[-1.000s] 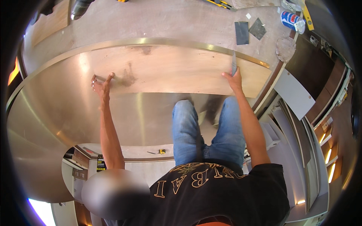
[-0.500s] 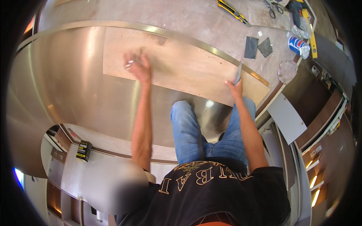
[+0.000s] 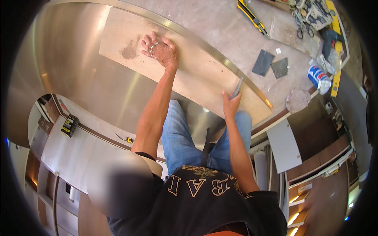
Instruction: The person measures a curved metallic surface with a tape measure and marks it with a pencil. They then place a wooden plank on the surface, align it, and use a utility knife to score or cut along the edge of the plank.
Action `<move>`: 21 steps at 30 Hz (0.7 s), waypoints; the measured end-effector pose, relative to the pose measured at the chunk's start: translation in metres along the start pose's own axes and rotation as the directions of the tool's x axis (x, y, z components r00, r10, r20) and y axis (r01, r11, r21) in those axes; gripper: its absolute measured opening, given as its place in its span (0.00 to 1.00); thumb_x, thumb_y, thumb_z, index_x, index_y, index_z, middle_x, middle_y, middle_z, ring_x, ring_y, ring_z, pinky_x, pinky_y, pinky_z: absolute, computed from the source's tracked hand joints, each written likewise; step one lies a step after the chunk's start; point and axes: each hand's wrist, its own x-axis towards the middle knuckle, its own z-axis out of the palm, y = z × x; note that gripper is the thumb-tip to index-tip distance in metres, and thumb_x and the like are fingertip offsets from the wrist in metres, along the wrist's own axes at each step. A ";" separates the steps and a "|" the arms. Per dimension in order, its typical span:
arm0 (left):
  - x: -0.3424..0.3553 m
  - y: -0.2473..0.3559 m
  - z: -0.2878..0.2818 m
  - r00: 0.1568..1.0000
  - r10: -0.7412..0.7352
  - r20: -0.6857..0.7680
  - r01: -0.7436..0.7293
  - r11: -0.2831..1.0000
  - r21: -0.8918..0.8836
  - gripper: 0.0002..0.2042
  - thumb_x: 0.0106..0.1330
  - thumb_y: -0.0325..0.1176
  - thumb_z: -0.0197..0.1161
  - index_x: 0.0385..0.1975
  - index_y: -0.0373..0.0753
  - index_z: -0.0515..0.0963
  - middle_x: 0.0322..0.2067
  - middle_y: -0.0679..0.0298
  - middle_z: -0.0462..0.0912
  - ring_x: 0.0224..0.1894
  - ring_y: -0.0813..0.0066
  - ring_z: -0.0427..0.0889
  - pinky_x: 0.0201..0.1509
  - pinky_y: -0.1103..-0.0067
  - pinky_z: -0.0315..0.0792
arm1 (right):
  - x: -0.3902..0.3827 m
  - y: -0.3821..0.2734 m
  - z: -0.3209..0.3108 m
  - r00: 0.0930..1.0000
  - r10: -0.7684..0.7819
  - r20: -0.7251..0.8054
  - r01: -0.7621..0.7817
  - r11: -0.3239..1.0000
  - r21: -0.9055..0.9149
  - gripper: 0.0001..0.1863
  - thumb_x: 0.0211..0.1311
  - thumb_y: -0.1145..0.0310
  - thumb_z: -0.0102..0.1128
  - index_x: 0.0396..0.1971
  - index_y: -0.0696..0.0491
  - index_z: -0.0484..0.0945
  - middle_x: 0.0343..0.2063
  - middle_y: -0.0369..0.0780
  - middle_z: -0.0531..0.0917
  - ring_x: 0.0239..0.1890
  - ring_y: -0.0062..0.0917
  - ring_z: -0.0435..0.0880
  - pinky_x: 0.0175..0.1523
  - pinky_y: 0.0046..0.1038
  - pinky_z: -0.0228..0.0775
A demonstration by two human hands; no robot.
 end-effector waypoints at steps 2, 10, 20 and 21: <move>-0.002 0.000 -0.002 1.000 -0.011 0.022 0.011 1.000 0.013 0.26 0.66 0.38 0.51 0.65 0.42 0.63 0.68 0.55 0.57 0.75 0.50 0.45 0.76 0.49 0.33 | 0.000 0.005 -0.003 0.999 -0.034 0.026 0.035 0.999 -0.037 0.26 0.59 0.56 0.66 0.46 0.61 0.68 0.40 0.49 0.76 0.41 0.41 0.78 0.48 0.39 0.70; 0.001 -0.002 -0.005 0.999 -0.023 0.038 0.023 1.000 0.013 0.25 0.65 0.36 0.53 0.64 0.46 0.64 0.67 0.56 0.57 0.74 0.49 0.45 0.75 0.46 0.33 | 0.011 -0.049 -0.051 0.908 -0.158 0.387 0.270 0.928 -0.256 0.23 0.70 0.56 0.52 0.53 0.60 0.69 0.41 0.58 0.80 0.44 0.53 0.79 0.48 0.44 0.70; 0.000 -0.007 0.000 0.999 -0.034 0.019 0.034 0.999 -0.014 0.25 0.64 0.37 0.53 0.63 0.49 0.65 0.67 0.60 0.58 0.75 0.53 0.44 0.75 0.46 0.32 | 0.085 -0.245 0.056 0.584 -0.383 0.715 0.714 0.661 -0.229 0.21 0.72 0.58 0.45 0.54 0.59 0.68 0.38 0.59 0.82 0.42 0.57 0.80 0.47 0.51 0.69; 0.000 -0.007 0.001 0.999 -0.044 0.022 0.044 0.999 -0.015 0.25 0.63 0.37 0.55 0.63 0.51 0.65 0.67 0.60 0.58 0.75 0.53 0.45 0.75 0.46 0.32 | 0.087 -0.256 0.066 0.559 -0.403 0.724 0.743 0.632 -0.221 0.21 0.73 0.58 0.45 0.53 0.60 0.68 0.37 0.59 0.82 0.41 0.57 0.80 0.46 0.51 0.70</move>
